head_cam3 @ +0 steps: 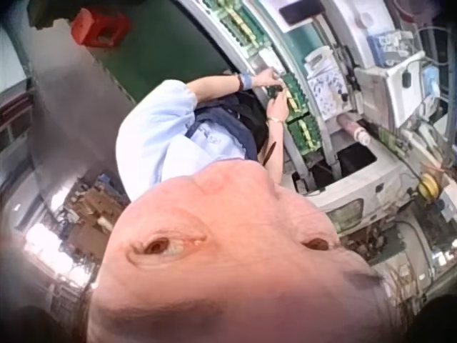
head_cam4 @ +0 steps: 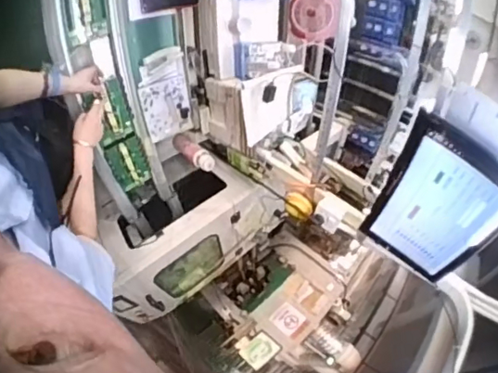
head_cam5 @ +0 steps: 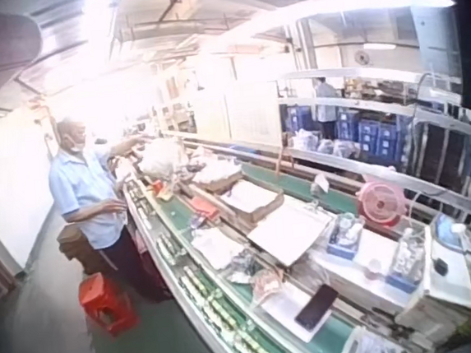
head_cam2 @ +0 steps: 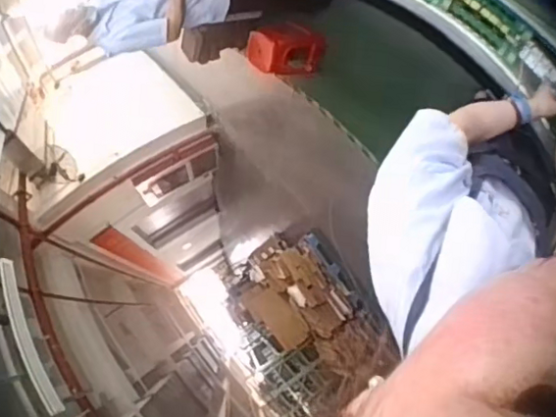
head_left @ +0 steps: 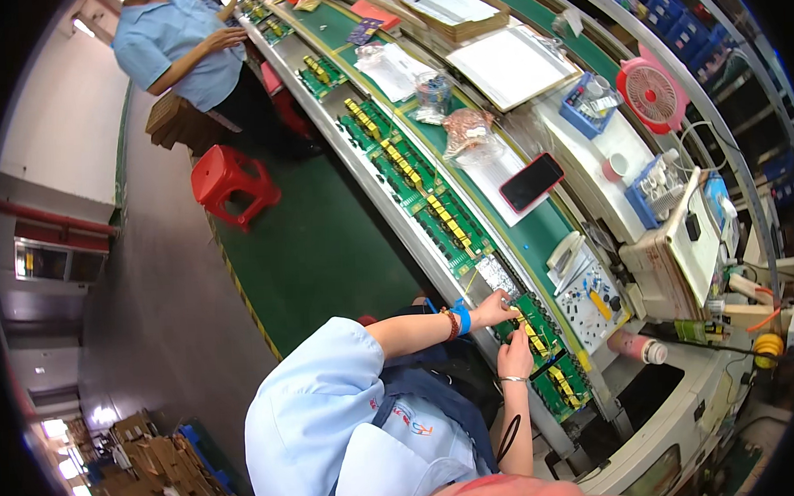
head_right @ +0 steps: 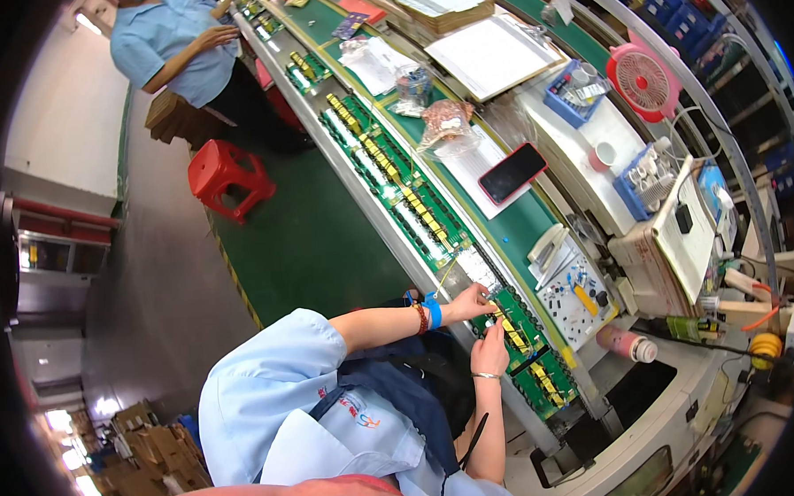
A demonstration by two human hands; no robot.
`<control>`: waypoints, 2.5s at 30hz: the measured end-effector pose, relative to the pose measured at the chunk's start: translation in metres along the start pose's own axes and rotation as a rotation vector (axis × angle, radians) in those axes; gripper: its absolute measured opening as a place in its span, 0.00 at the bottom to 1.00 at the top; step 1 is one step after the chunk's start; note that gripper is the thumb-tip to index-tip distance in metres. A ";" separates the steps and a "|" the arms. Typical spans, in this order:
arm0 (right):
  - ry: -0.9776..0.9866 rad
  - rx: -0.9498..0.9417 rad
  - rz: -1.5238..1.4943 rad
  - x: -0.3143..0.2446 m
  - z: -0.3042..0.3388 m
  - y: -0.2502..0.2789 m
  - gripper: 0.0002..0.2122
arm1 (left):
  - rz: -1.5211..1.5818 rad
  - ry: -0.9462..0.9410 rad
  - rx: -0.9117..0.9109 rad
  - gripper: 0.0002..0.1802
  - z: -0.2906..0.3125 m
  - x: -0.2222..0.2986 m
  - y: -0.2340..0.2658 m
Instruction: Assemble electronic components onto circuit boards on a production line.
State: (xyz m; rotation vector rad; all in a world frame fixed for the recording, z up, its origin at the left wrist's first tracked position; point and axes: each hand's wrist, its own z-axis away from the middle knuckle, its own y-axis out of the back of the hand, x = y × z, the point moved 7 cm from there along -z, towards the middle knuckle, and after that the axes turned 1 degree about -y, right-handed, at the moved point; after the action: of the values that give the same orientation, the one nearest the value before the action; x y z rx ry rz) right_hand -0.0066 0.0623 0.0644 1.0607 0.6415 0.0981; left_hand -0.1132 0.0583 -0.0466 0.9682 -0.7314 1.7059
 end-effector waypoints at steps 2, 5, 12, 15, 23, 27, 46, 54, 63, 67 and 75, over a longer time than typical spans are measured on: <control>-0.016 0.005 0.044 0.000 -0.003 0.003 0.08 | -0.002 -0.003 -0.012 0.34 -0.006 0.001 0.002; -0.004 -0.010 0.068 0.004 -0.008 0.001 0.08 | -0.013 0.006 -0.036 0.35 -0.012 -0.003 0.002; -0.008 -0.007 0.199 0.005 -0.006 -0.009 0.14 | -0.045 -0.016 -0.029 0.33 -0.010 0.003 0.001; -0.093 -0.035 0.191 -0.002 -0.003 -0.010 0.12 | -0.037 -0.041 -0.026 0.34 -0.009 -0.001 -0.001; -0.089 0.038 0.171 0.000 -0.008 -0.010 0.12 | -0.045 -0.043 -0.107 0.30 0.000 0.013 -0.001; -0.157 0.095 0.087 0.012 0.010 0.012 0.13 | -0.449 -0.393 0.065 0.20 0.022 0.055 0.002; -0.195 0.193 0.009 0.038 0.030 -0.003 0.13 | -1.044 -1.072 -0.266 0.16 0.081 0.070 -0.060; -0.214 0.161 -0.004 0.045 0.032 -0.004 0.12 | -1.052 -1.149 -0.204 0.15 0.084 0.075 -0.063; -0.256 0.108 0.066 0.055 0.024 0.001 0.09 | -1.069 -1.109 -0.224 0.15 0.077 0.076 -0.072; -0.253 0.120 0.105 0.062 0.018 0.007 0.18 | -1.032 -1.070 -0.264 0.14 0.071 0.072 -0.075; -0.253 0.087 0.109 0.068 0.016 0.009 0.19 | -0.990 -1.008 -0.325 0.14 0.067 0.062 -0.080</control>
State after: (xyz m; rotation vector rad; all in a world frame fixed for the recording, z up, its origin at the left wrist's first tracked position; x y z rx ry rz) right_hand 0.0597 0.0802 0.0470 1.1694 0.3620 0.0300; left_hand -0.0309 0.0567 0.0429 1.5842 -0.8775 0.1661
